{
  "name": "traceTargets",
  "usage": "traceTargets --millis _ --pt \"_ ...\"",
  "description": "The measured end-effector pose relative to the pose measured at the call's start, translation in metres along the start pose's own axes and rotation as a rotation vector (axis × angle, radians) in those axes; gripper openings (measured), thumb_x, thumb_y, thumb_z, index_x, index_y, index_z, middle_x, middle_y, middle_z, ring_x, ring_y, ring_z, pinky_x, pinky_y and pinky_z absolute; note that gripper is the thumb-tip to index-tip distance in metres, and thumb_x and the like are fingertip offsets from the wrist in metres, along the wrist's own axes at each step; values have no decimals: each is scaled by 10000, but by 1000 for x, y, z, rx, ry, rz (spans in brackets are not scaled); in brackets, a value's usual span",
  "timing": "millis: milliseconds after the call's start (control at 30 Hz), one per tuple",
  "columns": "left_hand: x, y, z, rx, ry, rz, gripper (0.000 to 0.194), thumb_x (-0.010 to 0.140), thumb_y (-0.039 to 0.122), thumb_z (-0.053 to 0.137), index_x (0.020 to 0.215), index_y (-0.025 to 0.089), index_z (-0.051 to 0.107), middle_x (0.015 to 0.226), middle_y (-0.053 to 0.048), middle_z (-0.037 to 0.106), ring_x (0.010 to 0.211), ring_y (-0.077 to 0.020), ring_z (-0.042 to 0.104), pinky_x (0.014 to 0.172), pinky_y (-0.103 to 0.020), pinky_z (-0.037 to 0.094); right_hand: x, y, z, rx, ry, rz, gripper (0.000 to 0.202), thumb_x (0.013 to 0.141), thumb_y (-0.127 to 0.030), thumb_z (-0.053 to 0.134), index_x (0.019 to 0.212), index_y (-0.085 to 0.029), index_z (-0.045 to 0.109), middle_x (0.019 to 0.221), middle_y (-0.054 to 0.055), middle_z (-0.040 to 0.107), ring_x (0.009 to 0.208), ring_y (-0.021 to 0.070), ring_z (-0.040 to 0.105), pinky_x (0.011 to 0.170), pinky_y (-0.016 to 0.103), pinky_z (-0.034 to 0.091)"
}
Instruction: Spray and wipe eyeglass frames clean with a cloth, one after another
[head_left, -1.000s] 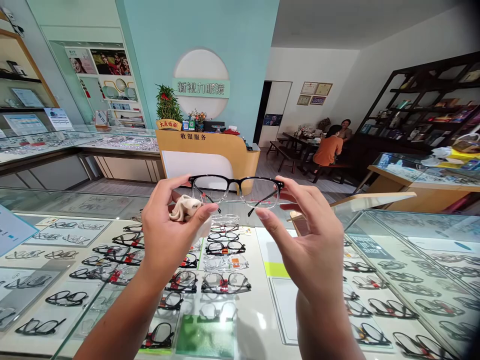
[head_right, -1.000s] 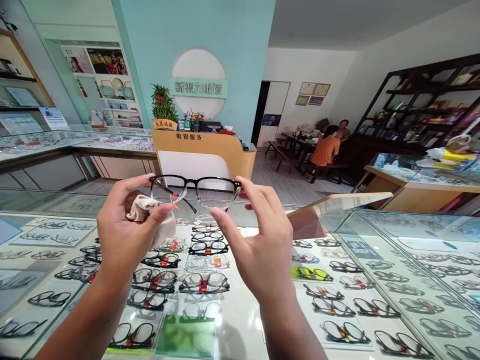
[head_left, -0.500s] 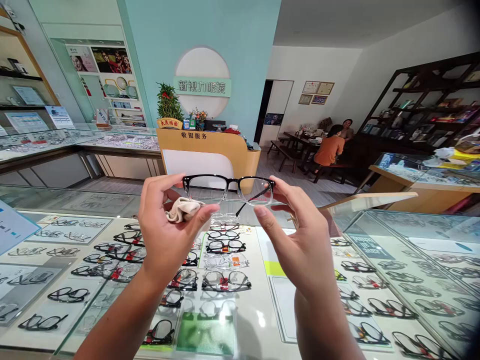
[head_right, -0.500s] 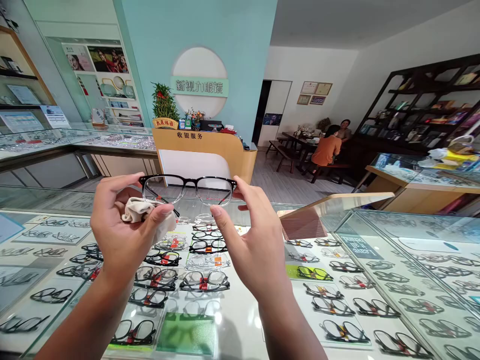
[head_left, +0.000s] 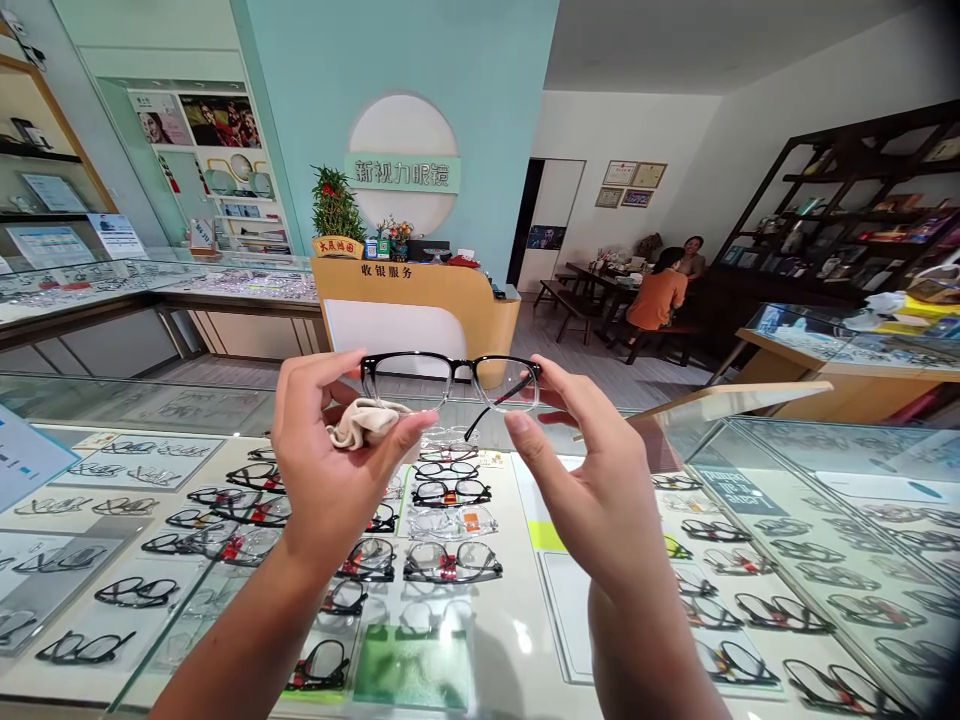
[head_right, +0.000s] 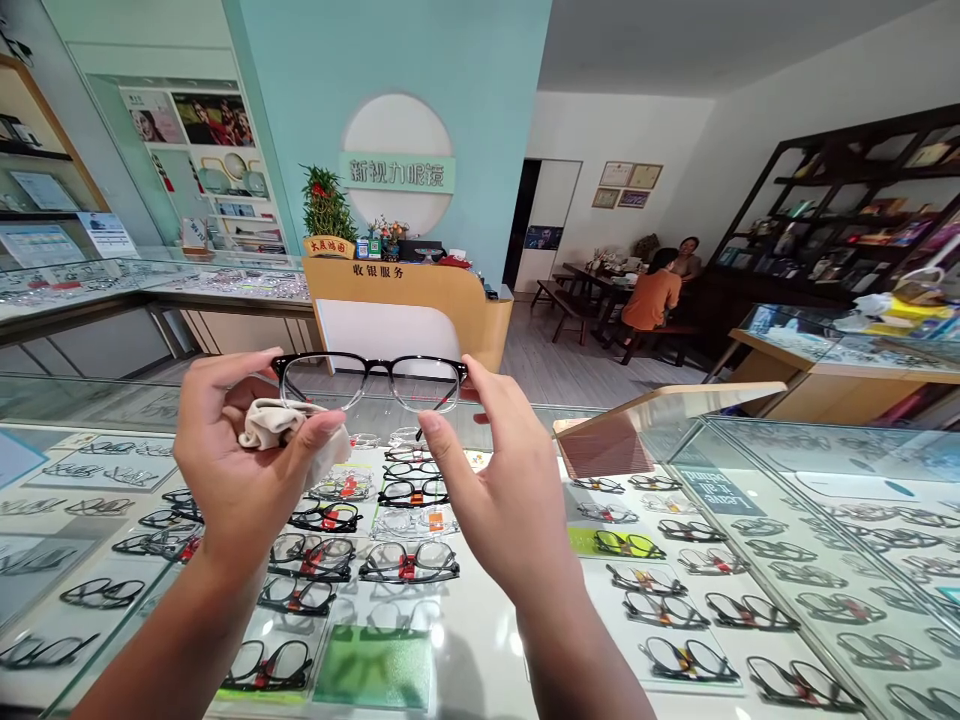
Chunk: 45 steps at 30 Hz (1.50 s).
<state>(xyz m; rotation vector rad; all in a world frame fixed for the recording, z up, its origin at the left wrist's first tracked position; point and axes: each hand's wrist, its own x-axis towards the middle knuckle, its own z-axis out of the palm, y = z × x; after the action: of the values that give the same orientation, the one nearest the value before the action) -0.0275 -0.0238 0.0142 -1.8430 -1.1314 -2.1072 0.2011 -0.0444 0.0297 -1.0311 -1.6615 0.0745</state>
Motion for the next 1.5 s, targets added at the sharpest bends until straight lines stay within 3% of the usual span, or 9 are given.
traceTargets --millis 467,733,867,1000,1100,1233,1367,1500 --pt "0 -3 1 -14 20 44 633 791 479 1012 1330 319 722 1217 -68 642 958 -223 636 757 -381 537 0 5 1 -28 -40 -22 509 1100 -524 657 1524 -243 648 1321 128 792 1176 297 759 934 494 628" --pt "2 -9 1 -1 6 -50 606 812 533 982 1330 305 766 1097 -55 703 854 -208 617 785 -380 523 -1 2 2 27 172 -78 480 993 -455 838 1423 -292 704 1222 70 762 1095 263 746 935 470 626" --pt "3 -10 3 -16 -9 -80 650 791 557 987 1336 279 768 1035 -39 702 780 -171 606 681 -323 519 1 3 4 -9 240 -164 507 976 -407 868 1442 -295 702 1251 73 756 1116 267 741 935 470 641" --pt "4 -10 5 -30 -10 -103 720 749 548 1016 1362 272 760 1154 -61 743 821 -165 676 634 -280 542 3 3 6 -29 287 -262 547 958 -351 893 1464 -295 694 1280 82 764 1125 270 743 888 450 668" --pt "2 -12 7 -31 -13 -113 764 737 501 1035 1410 293 740 1299 -93 763 1043 -238 760 773 -327 623 4 2 8 -60 325 -316 561 953 -322 897 1473 -295 691 1294 91 768 1139 278 740 911 469 688" --pt "2 -14 9 -89 -10 -110 748 781 415 1023 1448 310 701 1407 -108 761 1260 -295 747 938 -391 648 5 2 11 -77 336 -356 583 950 -291 893 1493 -297 680 1315 98 766 1162 287 736 907 474 707" --pt "3 -8 12 -125 37 -50 753 760 371 1043 1420 308 686 1423 -100 756 1217 -271 751 835 -342 647 4 4 14 -31 292 -310 614 979 -290 857 1551 -312 636 1384 108 745 1227 304 730 913 488 707" --pt "1 -6 14 -159 54 -11 790 741 399 1056 1423 309 669 1453 -111 716 1052 -227 770 721 -321 645 2 6 13 35 196 -216 609 1017 -284 801 1595 -314 609 1503 118 716 1341 309 710 968 486 703"
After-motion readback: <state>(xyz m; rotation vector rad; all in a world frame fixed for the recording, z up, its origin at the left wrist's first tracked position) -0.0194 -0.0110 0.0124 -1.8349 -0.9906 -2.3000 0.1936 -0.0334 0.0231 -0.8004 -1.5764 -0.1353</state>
